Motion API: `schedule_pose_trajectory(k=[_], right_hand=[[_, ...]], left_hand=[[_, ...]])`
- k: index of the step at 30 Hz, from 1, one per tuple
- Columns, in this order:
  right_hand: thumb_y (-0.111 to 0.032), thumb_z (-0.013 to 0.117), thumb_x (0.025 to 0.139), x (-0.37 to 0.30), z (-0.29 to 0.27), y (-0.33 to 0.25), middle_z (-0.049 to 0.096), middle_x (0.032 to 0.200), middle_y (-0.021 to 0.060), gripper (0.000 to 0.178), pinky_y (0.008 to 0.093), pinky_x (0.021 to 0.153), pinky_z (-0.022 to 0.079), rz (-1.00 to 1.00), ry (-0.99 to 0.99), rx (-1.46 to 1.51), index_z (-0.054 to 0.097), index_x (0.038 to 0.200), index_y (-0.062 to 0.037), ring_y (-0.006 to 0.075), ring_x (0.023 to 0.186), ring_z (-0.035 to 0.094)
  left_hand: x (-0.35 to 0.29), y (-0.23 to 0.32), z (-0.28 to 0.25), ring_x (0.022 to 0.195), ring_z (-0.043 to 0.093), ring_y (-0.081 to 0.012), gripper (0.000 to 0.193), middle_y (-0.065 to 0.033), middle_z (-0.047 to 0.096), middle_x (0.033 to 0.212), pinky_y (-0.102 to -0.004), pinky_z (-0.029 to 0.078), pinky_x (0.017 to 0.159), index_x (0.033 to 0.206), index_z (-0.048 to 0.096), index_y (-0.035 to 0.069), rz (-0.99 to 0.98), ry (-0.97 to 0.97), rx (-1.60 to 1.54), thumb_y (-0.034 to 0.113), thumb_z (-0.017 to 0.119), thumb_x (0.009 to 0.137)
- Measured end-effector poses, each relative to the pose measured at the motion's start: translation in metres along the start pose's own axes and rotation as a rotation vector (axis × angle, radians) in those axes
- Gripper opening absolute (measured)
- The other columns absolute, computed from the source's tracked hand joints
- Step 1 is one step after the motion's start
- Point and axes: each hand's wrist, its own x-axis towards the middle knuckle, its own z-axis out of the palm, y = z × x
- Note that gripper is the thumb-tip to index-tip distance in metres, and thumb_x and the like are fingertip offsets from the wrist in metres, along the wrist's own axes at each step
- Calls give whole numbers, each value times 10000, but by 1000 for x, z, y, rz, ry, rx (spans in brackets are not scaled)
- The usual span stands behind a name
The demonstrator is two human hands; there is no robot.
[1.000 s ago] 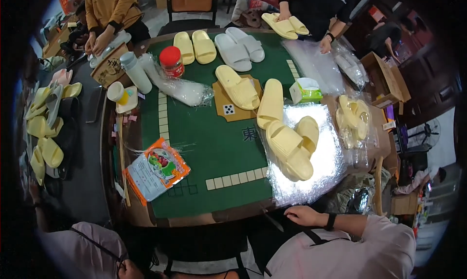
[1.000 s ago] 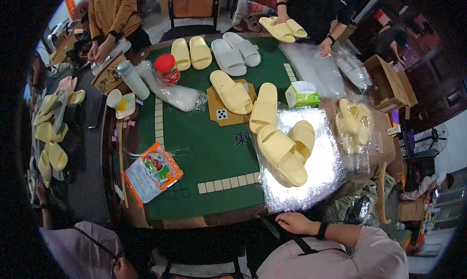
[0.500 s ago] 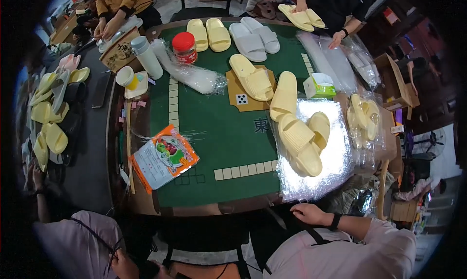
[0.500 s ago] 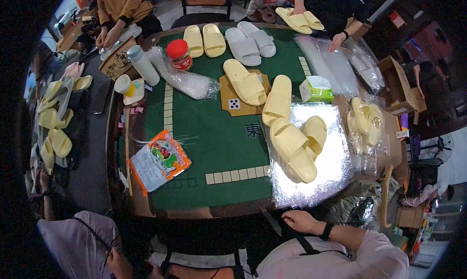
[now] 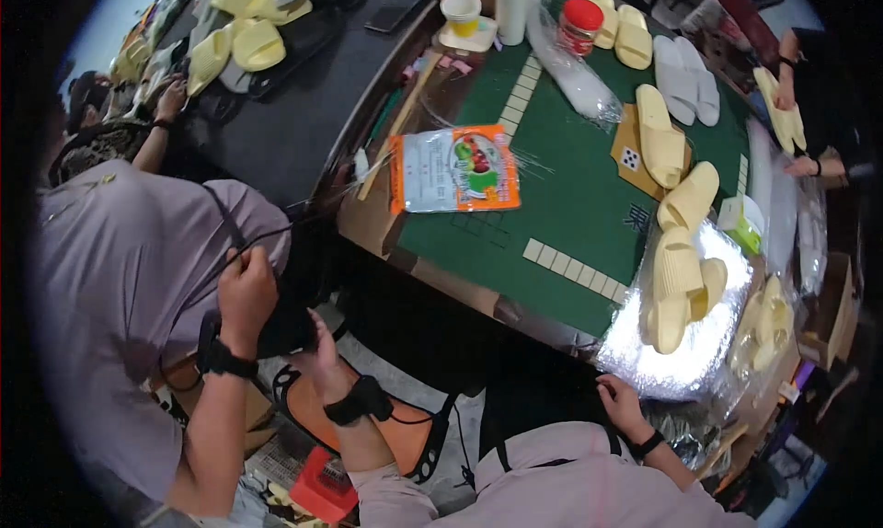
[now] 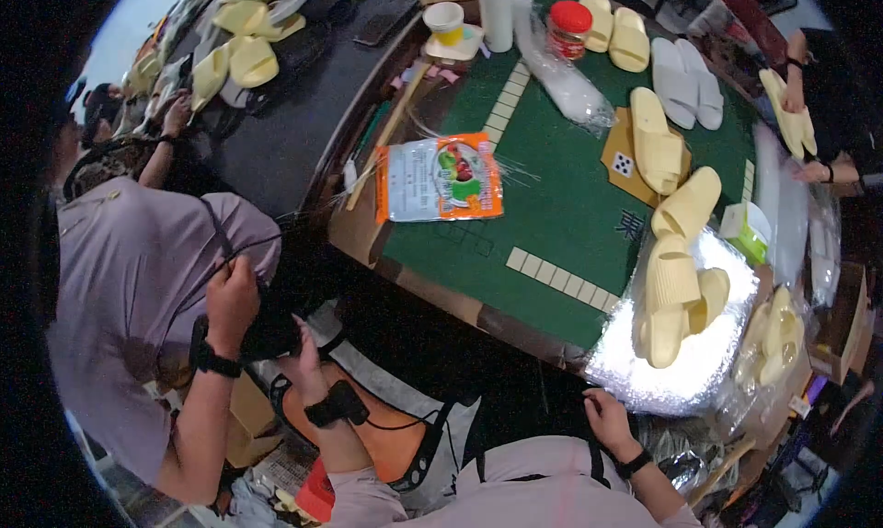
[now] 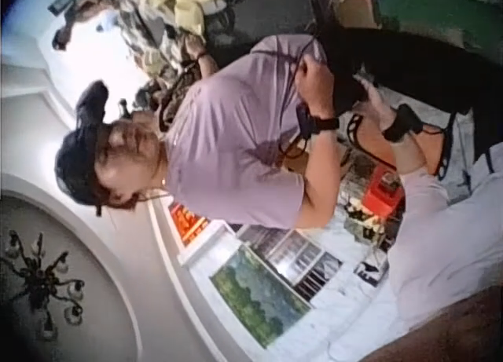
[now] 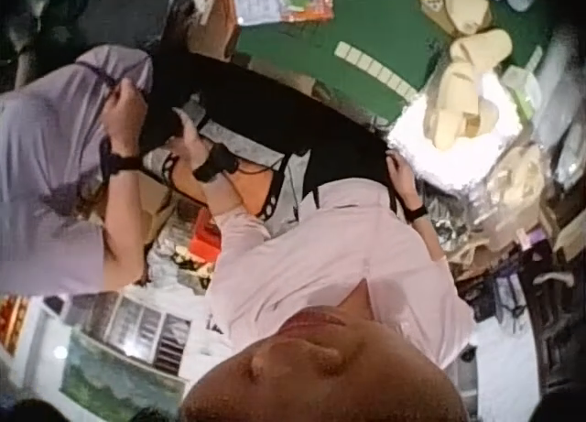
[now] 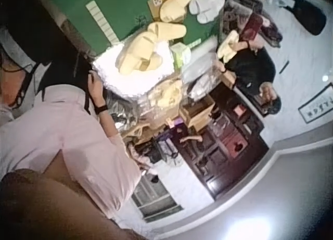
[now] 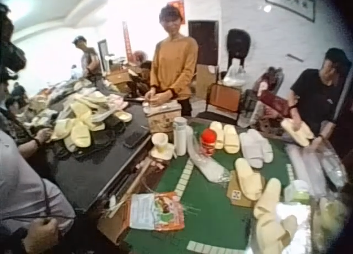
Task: The recorder is seen sorting, pairing, and packing yellow and black foam footwear into plastic bags and larger containers.
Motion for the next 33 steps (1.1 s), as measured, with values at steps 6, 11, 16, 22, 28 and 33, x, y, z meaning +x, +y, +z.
schedule_pose_trajectory(k=[6,11,16,22,28,33], right_hand=[[-91,567,848,-14,-7,20,623,843,177,174,327,651,481,56,84,31,590,1001,-11,272,720,612],[-89,571,844,-17,-15,14,625,841,173,178,326,658,481,45,114,53,588,998,0,273,719,610],[-65,559,846,-21,-17,23,629,809,143,167,310,666,477,-33,170,31,581,997,3,217,717,609],[-69,564,831,-31,-29,25,597,717,120,162,307,619,452,22,206,59,584,979,-6,193,647,562],[-36,546,835,-48,-43,44,613,745,118,169,295,629,460,-72,237,109,575,999,-4,181,658,574],[-49,549,842,-59,-51,83,633,809,149,185,307,643,476,-97,300,129,577,1018,1,218,696,607]], left_hand=[[11,-45,11,1036,545,-299,364,-120,591,1096,-494,415,938,1071,578,24,47,-19,176,307,521,849],[7,-51,21,1046,545,-292,376,-114,594,1095,-486,414,943,1061,586,30,54,-116,156,327,539,836],[14,-55,21,1056,543,-285,397,-97,598,1109,-482,405,951,1073,592,46,59,-80,175,359,523,839],[43,-54,3,1126,500,-278,527,-75,568,1190,-484,349,997,1144,570,80,97,-149,189,506,451,856],[47,-46,-4,1230,399,-269,686,-85,492,1290,-447,262,1062,1223,504,70,-124,-8,75,628,302,878],[7,-68,-19,1350,208,-278,541,-119,339,1396,-422,192,1106,1266,408,9,-187,-384,100,376,530,888]])
